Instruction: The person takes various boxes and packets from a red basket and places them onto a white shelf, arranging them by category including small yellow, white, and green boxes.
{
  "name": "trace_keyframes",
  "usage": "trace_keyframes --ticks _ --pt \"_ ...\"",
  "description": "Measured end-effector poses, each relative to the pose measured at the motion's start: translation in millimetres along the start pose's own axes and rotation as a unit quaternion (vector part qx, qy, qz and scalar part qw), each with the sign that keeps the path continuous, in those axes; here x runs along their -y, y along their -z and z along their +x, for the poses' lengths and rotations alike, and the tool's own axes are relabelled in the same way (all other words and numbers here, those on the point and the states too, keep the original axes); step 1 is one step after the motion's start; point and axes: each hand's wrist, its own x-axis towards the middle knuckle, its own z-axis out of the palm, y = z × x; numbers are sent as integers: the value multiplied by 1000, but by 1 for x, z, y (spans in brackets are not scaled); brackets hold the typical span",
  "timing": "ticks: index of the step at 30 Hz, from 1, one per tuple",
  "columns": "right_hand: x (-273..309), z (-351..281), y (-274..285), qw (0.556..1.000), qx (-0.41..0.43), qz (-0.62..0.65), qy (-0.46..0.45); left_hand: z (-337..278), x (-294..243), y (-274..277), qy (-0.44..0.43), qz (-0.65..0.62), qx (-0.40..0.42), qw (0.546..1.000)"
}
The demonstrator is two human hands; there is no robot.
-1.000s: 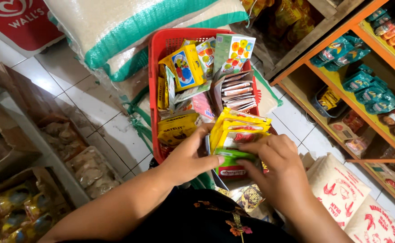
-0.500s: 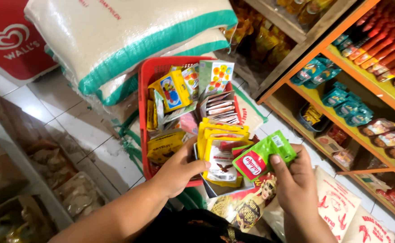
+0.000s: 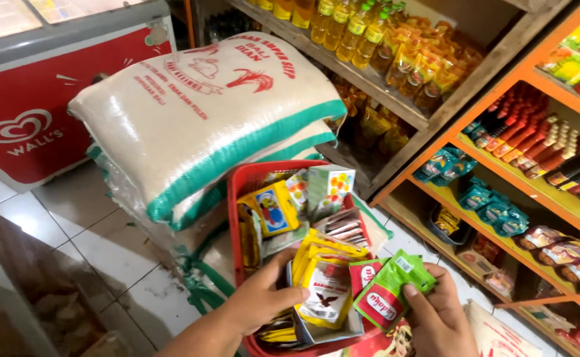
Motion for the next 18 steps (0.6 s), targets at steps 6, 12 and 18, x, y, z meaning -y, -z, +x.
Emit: trace_keyframes --ticks 6,12,18 --pt "-5 19 -14 995 -33 -92 18 -3 -20 22 -17 -4 43 999" --pt "-18 25 8 994 -25 -83 59 -4 -27 22 -16 -52 70 996" --pt "-18 25 40 986 -27 -113 118 7 -19 7 -21 -57 53 997"
